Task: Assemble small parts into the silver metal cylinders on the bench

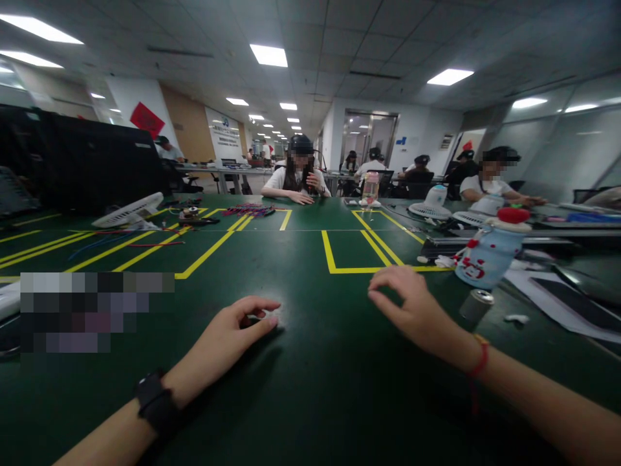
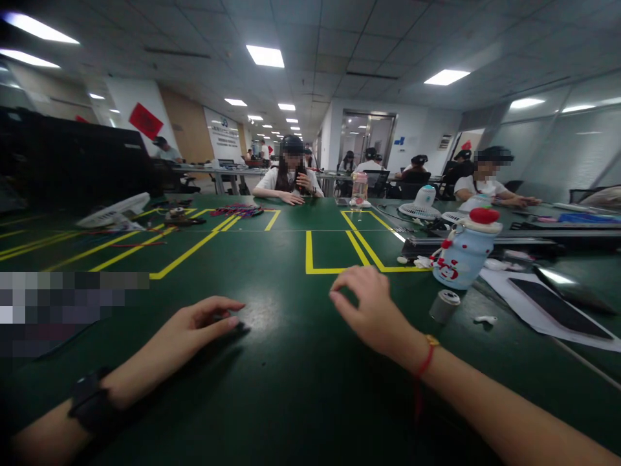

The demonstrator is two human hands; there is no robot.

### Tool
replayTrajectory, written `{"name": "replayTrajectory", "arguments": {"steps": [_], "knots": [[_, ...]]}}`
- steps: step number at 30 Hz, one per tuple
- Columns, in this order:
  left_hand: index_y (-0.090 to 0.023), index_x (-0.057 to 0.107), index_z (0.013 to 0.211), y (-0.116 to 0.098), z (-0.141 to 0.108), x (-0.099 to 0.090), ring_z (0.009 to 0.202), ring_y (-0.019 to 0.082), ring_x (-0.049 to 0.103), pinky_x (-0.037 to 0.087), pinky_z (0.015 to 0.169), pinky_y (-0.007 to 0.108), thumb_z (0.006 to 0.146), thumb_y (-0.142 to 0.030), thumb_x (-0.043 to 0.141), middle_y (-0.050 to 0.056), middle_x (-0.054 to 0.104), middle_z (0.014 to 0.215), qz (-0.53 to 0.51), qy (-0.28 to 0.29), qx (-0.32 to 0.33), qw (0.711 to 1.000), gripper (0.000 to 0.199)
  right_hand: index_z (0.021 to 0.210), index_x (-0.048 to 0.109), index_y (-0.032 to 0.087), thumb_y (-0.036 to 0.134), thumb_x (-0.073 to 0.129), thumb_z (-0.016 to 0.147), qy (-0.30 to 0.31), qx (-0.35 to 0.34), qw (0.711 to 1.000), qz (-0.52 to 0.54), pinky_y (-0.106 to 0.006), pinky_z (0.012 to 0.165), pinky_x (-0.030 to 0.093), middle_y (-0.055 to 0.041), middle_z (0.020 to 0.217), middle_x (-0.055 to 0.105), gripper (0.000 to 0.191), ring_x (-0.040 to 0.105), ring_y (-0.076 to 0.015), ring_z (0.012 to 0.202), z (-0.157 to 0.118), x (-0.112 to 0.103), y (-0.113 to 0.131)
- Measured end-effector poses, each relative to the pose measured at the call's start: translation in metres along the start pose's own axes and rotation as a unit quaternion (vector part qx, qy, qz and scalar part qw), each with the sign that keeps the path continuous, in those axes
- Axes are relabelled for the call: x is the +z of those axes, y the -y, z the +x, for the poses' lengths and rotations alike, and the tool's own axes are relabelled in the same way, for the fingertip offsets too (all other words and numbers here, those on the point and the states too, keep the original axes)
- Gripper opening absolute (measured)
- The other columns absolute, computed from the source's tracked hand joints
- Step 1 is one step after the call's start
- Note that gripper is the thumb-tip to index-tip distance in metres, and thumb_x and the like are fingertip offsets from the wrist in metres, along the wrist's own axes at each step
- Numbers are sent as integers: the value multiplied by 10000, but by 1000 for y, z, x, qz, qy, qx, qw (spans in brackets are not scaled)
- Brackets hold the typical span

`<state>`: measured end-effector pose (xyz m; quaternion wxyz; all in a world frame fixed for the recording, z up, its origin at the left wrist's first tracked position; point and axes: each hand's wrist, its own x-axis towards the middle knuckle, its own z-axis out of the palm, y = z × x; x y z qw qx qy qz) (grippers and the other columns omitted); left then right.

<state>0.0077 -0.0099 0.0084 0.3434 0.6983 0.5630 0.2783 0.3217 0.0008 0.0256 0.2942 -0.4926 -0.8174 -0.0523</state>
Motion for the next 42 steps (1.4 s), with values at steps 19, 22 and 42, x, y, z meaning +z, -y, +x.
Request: {"name": "replayTrajectory", "arguments": {"steps": [19,22,42], "knots": [[-254,618,1094,3,2,5,889,241,589,437,744,336,772,-538,551,46,650,987,-2,0,6,1000,434,929,661,239,591,504,733,103,363,921,-95,-319,619,393,-102,908,662,433,601,-174,666,-64,-89,-137],[-244,626,1084,-3,0,2,874,243,589,437,740,340,770,-545,543,52,649,972,4,10,1,1000,443,945,654,236,626,481,730,83,382,916,-93,-320,636,399,-98,899,663,477,606,-180,672,-66,-91,-136],[-223,618,1088,-12,-2,0,865,247,595,445,761,351,766,-566,518,56,646,951,-8,27,-13,1000,481,1284,461,293,526,587,700,100,379,917,76,-310,730,478,-75,1146,618,641,626,-238,924,-85,-83,-152]]}}
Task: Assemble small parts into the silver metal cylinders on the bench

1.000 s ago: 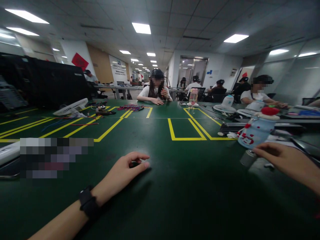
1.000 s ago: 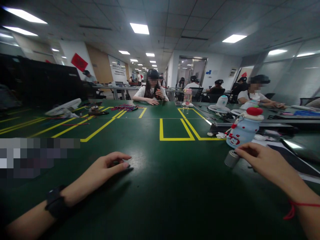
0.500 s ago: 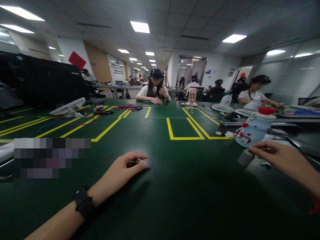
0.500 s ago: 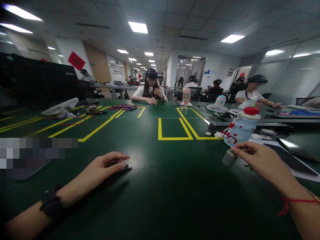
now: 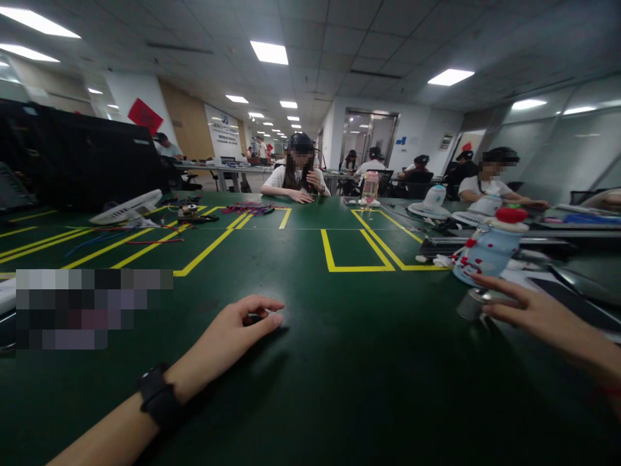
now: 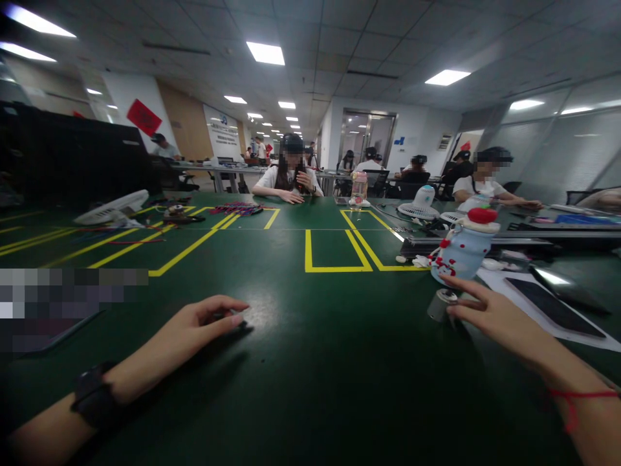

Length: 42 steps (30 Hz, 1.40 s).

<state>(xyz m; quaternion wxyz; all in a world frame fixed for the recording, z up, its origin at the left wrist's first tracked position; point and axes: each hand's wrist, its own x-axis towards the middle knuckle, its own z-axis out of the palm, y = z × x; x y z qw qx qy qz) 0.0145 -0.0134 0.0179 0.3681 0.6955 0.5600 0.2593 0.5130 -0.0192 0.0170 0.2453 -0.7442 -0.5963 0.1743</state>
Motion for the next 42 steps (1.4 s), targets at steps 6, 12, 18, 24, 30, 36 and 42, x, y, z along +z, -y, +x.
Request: {"name": "replayTrajectory", "arguments": {"steps": [6,12,18,24,30,36,42], "knots": [[-231,633,1065,-5,-2,0,869,260,597,452,728,350,758,-576,526,57,654,934,10,1,-1,1000,474,1253,510,264,506,538,753,-72,-99,990,-70,-371,627,496,-84,963,667,555,634,-232,737,-14,36,42],[-242,640,1053,4,1,5,878,247,594,449,765,350,773,-544,531,51,654,964,20,-10,34,999,427,1283,470,253,354,528,809,70,-309,945,84,-339,871,472,-50,1199,575,488,583,-170,989,-36,113,160],[-255,640,1052,7,9,8,875,234,598,454,773,349,805,-515,510,36,656,1001,40,-15,54,998,382,1312,419,241,280,569,785,98,-378,913,121,-380,975,396,-61,1225,559,550,522,-179,1106,-41,159,194],[-251,684,985,-33,28,31,955,217,561,425,851,345,830,-417,529,43,614,1034,68,-63,192,977,275,1257,367,199,294,672,708,110,-316,923,190,-363,906,436,-61,1082,627,636,579,-182,1024,-39,167,183],[-237,707,857,-42,36,38,892,197,568,444,796,332,839,-415,523,32,594,957,56,-109,199,972,257,1174,433,216,242,660,716,107,-320,921,195,-332,860,457,-47,1072,618,512,587,-166,989,-39,166,186],[-248,710,878,-43,36,42,889,190,566,442,797,324,830,-393,548,26,594,957,41,-87,203,974,222,1169,451,218,241,647,724,107,-327,919,193,-327,841,465,-44,1073,612,487,588,-162,973,-40,164,187],[-255,711,909,-32,31,37,883,192,566,429,795,324,833,-423,534,27,597,955,49,-83,172,980,255,1153,475,219,214,628,708,64,-336,928,148,-350,878,444,-51,1081,594,470,565,-174,981,-42,162,186]]}}
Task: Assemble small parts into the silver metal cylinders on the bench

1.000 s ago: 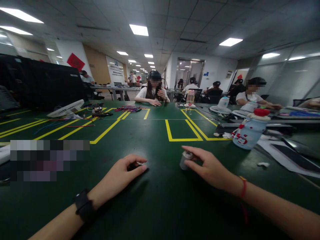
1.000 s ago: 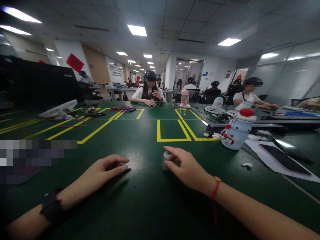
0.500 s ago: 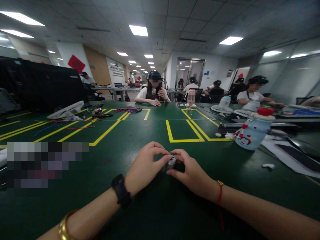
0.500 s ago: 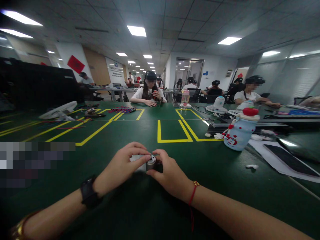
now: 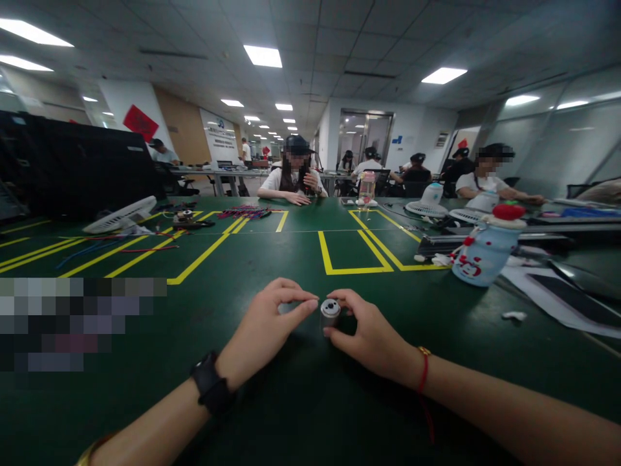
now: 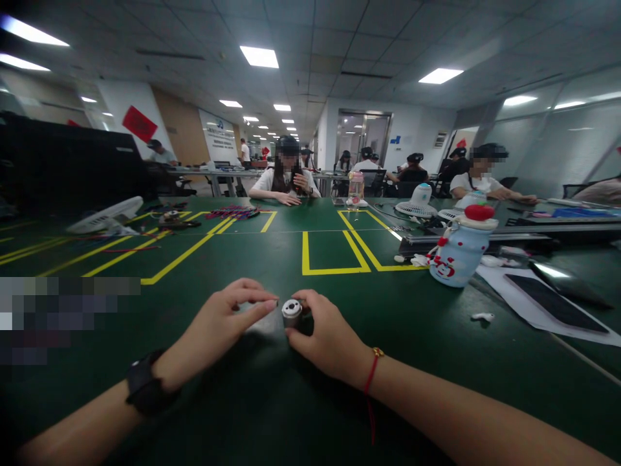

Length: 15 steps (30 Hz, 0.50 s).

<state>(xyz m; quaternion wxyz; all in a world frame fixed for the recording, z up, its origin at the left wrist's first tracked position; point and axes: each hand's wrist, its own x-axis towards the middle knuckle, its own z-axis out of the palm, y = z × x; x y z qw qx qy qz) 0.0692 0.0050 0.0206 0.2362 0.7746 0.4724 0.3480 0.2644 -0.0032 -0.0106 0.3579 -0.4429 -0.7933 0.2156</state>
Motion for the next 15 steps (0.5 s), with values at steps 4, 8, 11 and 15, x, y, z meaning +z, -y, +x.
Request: {"name": "replayTrajectory", "arguments": {"steps": [4,8,11,15], "knots": [[-297,729,876,19,-7,5,936,234,550,405,812,366,814,-445,541,25,619,984,58,62,-10,996,247,1174,487,231,201,603,710,-2,-17,1000,-13,-341,868,446,-49,1101,580,479,555,-170,978,-1,1,-1],[-353,733,862,27,-8,16,944,262,529,378,808,408,788,-462,559,20,628,1001,117,74,-18,990,218,1234,467,249,211,582,725,1,-36,999,-27,-381,942,405,-50,1162,562,523,525,-186,1054,-1,4,-2],[-352,721,922,25,-7,17,958,268,527,378,827,421,795,-465,548,26,629,1024,120,82,-20,989,243,1225,482,255,225,572,737,-5,-38,999,-25,-388,968,390,-44,1183,562,497,514,-189,1090,-1,3,-2],[-306,658,1085,23,-12,0,1031,251,530,389,905,391,819,-478,520,35,608,1120,45,102,-25,993,345,1209,493,249,289,561,756,-53,-2,997,-56,-381,944,412,-46,1185,565,460,534,-194,1068,-8,-27,-13]]}}
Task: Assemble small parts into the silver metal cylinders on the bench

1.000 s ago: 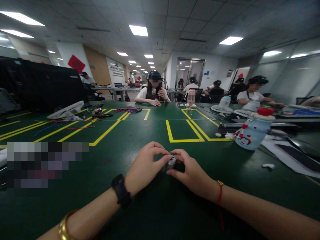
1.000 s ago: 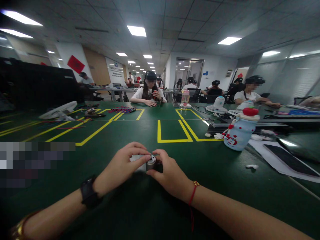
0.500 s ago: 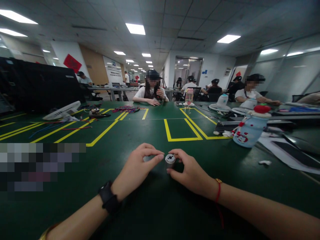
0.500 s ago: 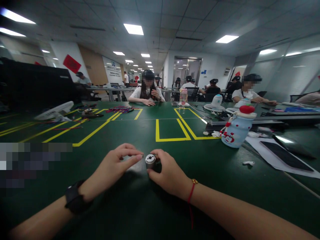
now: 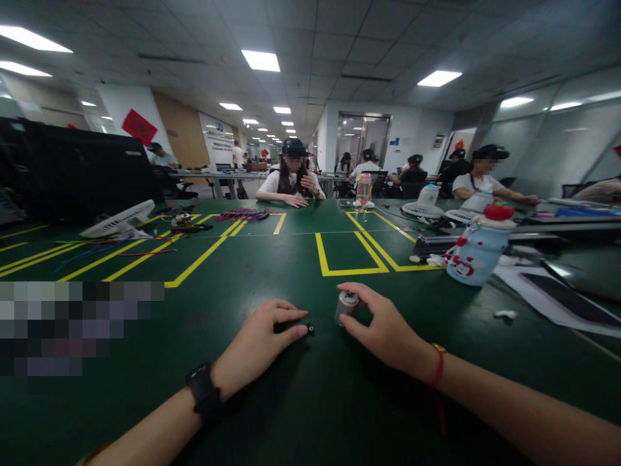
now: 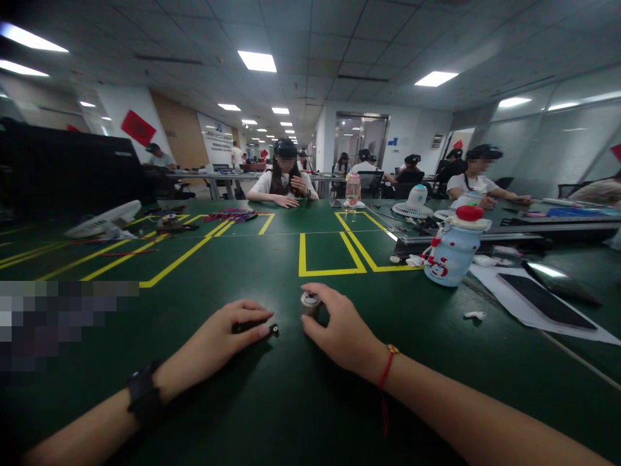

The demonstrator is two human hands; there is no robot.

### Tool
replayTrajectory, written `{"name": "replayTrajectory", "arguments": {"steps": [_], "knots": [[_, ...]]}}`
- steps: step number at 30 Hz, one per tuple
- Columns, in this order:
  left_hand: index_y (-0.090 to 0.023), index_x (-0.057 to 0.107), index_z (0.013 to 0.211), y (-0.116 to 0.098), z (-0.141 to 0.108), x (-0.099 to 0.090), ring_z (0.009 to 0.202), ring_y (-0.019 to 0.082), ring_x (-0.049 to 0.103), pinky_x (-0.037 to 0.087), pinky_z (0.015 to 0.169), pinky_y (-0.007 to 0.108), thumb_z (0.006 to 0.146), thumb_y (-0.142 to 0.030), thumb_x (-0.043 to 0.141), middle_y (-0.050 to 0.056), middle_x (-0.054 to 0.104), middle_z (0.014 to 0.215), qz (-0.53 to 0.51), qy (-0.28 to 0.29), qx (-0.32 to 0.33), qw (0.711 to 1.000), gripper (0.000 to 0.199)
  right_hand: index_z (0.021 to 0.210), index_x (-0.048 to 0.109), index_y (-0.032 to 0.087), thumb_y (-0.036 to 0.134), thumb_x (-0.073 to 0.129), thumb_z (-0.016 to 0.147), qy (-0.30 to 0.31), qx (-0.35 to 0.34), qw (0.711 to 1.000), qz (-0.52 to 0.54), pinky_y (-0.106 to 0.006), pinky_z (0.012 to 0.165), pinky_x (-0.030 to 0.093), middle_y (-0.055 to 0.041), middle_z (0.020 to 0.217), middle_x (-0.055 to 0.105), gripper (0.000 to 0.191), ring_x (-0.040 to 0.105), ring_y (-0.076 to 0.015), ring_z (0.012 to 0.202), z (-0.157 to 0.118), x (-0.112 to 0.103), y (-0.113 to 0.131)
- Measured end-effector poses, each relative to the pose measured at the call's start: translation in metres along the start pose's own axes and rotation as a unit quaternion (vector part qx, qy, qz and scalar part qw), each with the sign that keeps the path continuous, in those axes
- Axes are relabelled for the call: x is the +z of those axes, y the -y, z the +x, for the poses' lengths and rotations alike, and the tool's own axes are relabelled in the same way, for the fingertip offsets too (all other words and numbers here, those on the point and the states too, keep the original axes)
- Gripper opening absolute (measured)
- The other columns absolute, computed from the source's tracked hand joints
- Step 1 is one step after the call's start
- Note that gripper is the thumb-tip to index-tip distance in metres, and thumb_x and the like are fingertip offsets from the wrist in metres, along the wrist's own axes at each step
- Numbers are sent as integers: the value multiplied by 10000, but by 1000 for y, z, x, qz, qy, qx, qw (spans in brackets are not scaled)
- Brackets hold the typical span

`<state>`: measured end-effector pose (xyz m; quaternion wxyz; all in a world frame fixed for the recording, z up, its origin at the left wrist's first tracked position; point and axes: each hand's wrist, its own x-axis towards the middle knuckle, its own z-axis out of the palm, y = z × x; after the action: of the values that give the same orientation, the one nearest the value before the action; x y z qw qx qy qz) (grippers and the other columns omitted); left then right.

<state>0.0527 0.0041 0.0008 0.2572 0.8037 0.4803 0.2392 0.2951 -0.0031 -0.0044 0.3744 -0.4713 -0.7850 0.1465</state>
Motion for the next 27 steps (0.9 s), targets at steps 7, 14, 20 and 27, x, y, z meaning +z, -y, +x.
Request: {"name": "replayTrajectory", "arguments": {"steps": [7,14,20,27], "knots": [[-302,618,1120,13,-26,-33,1058,257,547,413,930,398,814,-492,525,29,567,1196,-101,4,-78,992,372,1227,478,251,462,534,753,-87,180,954,-224,-394,769,478,-75,1112,596,521,595,-245,924,-49,-111,-87],[-273,608,1117,14,-27,-29,1038,248,566,419,939,407,797,-469,562,39,592,1163,-149,-2,-101,984,378,1202,480,225,537,544,713,-103,202,917,-328,-457,774,439,-120,1122,574,584,550,-318,986,-75,-146,-125],[-258,605,1111,17,-28,-26,1010,240,581,443,903,388,793,-465,565,32,614,1123,-158,-14,-92,983,382,1172,524,257,485,541,749,-120,-11,931,-343,-485,928,300,-88,1243,495,481,419,-299,1150,-38,-83,-59],[-290,455,1266,29,-29,-20,998,215,586,451,872,359,828,-458,530,25,619,1065,-179,-60,-109,976,476,1112,590,295,442,498,834,138,-79,976,-146,-386,864,316,-36,1109,581,327,479,-197,1012,9,28,24]]}}
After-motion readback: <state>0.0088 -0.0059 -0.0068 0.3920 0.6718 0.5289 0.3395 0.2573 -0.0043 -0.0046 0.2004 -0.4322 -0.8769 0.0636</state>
